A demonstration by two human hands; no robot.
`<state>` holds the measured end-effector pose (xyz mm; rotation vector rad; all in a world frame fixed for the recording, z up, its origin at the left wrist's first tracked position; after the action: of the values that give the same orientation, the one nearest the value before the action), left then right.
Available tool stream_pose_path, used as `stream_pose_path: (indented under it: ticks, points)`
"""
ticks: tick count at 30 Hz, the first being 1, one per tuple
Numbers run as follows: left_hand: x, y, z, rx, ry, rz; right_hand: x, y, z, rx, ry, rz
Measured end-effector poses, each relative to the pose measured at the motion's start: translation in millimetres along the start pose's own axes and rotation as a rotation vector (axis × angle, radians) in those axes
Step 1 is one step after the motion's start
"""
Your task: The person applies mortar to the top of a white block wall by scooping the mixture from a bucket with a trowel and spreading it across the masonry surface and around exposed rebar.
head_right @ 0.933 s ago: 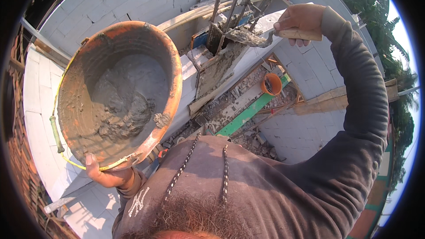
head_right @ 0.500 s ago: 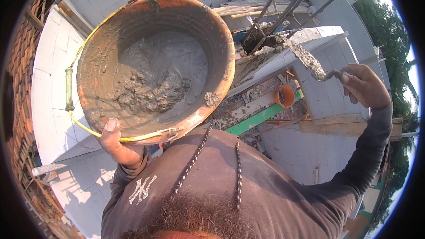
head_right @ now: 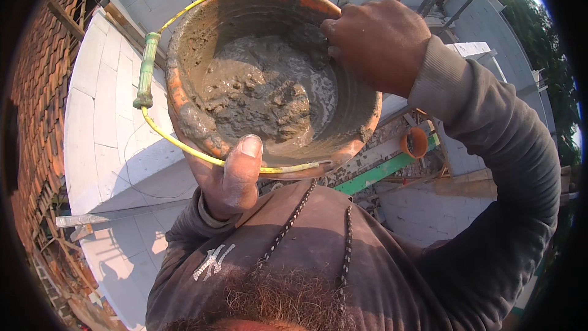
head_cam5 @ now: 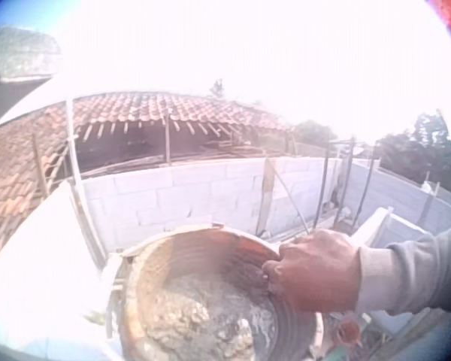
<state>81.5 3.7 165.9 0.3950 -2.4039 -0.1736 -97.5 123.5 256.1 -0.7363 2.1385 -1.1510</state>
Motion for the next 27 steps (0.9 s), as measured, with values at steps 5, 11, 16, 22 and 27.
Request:
stream_pose_path:
  ticks: [5,11,16,22,27]
  points:
    - [-2.9,2.9,5.1,0.046,0.027,0.051,14.9,21.0,-0.6,0.380,-0.155,0.053]
    - [-2.6,7.9,3.4,0.046,0.052,0.087,-0.5,21.2,0.5,0.760,-0.373,0.085]
    - [-1.1,-2.0,-2.1,0.040,-0.025,0.044,-25.6,15.3,-14.0,0.888,-0.427,0.015]
    - [-23.3,-20.9,8.2,0.007,-0.108,-0.221,-72.5,-1.3,-58.7,1.093,-0.258,0.072]
    - [-72.9,-84.0,21.7,0.574,0.024,-0.328,-131.7,25.2,-123.5,1.071,0.084,0.000]
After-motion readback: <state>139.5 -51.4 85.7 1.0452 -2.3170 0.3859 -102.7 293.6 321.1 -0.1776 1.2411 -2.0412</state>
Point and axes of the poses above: each hand's wrist, its own x-axis towards the middle knuckle, its own y-axis out of the palm, z = x × y, the point moved 6 cm from there along x, towards the middle knuckle, and after that the axes turned 10 degrees about z, right-handed, at the moved point
